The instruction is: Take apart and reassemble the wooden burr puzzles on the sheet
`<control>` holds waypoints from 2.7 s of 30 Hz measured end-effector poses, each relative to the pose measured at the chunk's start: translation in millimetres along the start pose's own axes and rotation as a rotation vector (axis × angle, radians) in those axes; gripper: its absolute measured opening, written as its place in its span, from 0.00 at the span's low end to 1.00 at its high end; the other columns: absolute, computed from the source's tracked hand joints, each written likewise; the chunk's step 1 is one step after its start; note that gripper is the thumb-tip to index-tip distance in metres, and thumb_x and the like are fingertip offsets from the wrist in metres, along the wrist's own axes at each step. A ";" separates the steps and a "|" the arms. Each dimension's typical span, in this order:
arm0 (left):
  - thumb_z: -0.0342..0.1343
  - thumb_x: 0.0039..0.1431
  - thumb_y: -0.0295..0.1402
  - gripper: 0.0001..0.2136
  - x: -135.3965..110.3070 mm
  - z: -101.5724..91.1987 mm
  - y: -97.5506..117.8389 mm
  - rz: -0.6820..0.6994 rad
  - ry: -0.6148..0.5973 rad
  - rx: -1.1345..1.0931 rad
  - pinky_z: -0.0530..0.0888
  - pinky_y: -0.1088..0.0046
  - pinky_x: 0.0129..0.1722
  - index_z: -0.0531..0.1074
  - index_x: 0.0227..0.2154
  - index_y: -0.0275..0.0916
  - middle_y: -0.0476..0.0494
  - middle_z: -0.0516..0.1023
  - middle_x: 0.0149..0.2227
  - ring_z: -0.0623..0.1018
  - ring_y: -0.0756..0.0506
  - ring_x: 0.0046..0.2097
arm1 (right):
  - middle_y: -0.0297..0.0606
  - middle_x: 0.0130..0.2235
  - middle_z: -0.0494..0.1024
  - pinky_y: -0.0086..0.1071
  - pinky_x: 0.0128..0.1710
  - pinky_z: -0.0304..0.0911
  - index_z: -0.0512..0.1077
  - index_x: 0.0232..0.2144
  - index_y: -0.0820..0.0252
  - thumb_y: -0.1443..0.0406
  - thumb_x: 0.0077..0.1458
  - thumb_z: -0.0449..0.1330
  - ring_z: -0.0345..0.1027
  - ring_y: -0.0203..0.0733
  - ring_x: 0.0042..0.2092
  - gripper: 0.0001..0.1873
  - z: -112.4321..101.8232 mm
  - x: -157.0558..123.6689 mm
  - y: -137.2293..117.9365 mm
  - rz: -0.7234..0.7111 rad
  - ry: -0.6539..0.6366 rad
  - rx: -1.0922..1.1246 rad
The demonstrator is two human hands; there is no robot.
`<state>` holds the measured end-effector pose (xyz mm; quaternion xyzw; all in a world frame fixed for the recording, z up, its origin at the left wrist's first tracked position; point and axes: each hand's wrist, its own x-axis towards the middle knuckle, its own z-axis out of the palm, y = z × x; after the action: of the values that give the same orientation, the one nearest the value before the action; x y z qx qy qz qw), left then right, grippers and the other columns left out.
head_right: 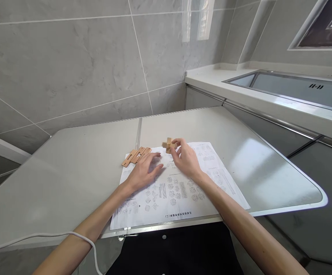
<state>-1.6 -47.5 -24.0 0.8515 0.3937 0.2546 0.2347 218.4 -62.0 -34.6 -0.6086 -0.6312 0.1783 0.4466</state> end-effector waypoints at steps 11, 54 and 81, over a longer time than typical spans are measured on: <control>0.57 0.73 0.48 0.19 5.7 -5.0 4.6 -0.095 -0.044 -0.456 0.76 0.53 0.61 0.69 0.59 0.44 0.38 0.80 0.57 0.80 0.37 0.60 | 0.36 0.39 0.79 0.35 0.30 0.66 0.62 0.49 0.52 0.57 0.69 0.58 0.75 0.41 0.30 0.11 5.8 -13.0 -11.1 -0.150 -0.259 0.351; 0.74 0.56 0.37 0.23 4.0 -14.0 14.6 -0.027 0.064 -0.515 0.73 0.54 0.62 0.75 0.53 0.43 0.38 0.79 0.56 0.78 0.35 0.60 | 0.31 0.34 0.79 0.31 0.28 0.65 0.71 0.47 0.56 0.63 0.65 0.63 0.71 0.36 0.28 0.10 13.1 -9.4 -1.0 0.103 -0.543 0.766; 0.72 0.58 0.39 0.20 8.4 -12.4 11.5 -0.090 0.062 -0.640 0.75 0.55 0.59 0.75 0.51 0.43 0.38 0.80 0.56 0.79 0.36 0.59 | 0.33 0.33 0.80 0.36 0.36 0.70 0.73 0.59 0.57 0.55 0.65 0.68 0.71 0.38 0.30 0.25 1.4 -3.9 -2.3 0.216 -0.675 0.833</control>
<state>1.8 -45.0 -5.6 0.7082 0.3379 0.3805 0.4894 215.4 -65.6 -35.0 -0.3506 -0.5495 0.6434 0.4014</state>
